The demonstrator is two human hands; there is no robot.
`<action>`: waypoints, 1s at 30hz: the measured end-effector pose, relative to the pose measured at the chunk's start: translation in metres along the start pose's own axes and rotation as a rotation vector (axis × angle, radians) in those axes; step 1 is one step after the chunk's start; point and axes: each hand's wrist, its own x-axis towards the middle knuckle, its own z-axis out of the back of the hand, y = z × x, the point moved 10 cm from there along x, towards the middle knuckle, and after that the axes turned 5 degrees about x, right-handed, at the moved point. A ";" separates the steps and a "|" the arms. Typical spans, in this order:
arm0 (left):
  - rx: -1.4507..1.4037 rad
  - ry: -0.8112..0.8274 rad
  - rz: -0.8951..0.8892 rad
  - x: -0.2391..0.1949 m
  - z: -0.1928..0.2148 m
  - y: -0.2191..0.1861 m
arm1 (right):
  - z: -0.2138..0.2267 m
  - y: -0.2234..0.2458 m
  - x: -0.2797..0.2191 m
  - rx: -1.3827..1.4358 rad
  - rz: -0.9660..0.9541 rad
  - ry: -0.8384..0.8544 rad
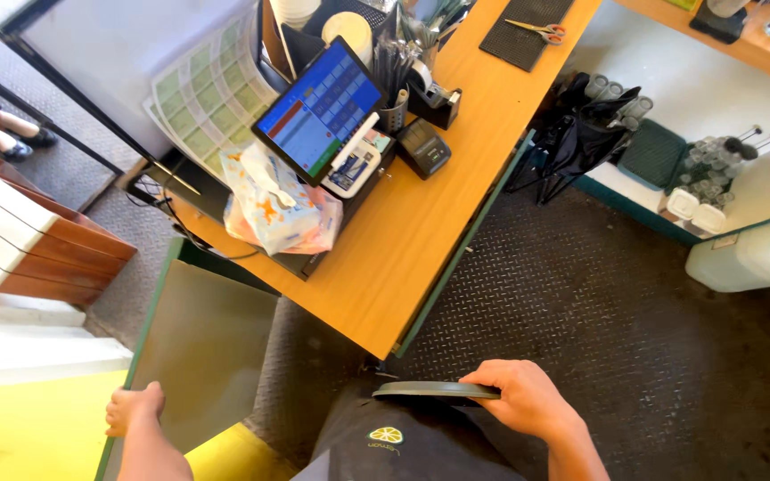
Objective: The person prepares a drink by pouring water from a pitcher into a small glass containing herbs, stirs the mixture with a spoon, and then places the glass and a small pot onto a tray to serve to customers at a table.
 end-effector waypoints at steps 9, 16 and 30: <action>-0.098 0.027 -0.870 -0.034 -0.019 -0.168 | 0.020 -0.012 0.015 0.161 0.044 -0.157; -0.330 1.595 -1.283 -0.397 -0.117 -0.228 | 0.051 -0.167 -0.019 0.642 -0.073 -0.485; -1.141 1.895 -0.570 -0.685 -0.095 -0.461 | 0.193 -0.349 -0.133 1.326 0.012 -0.823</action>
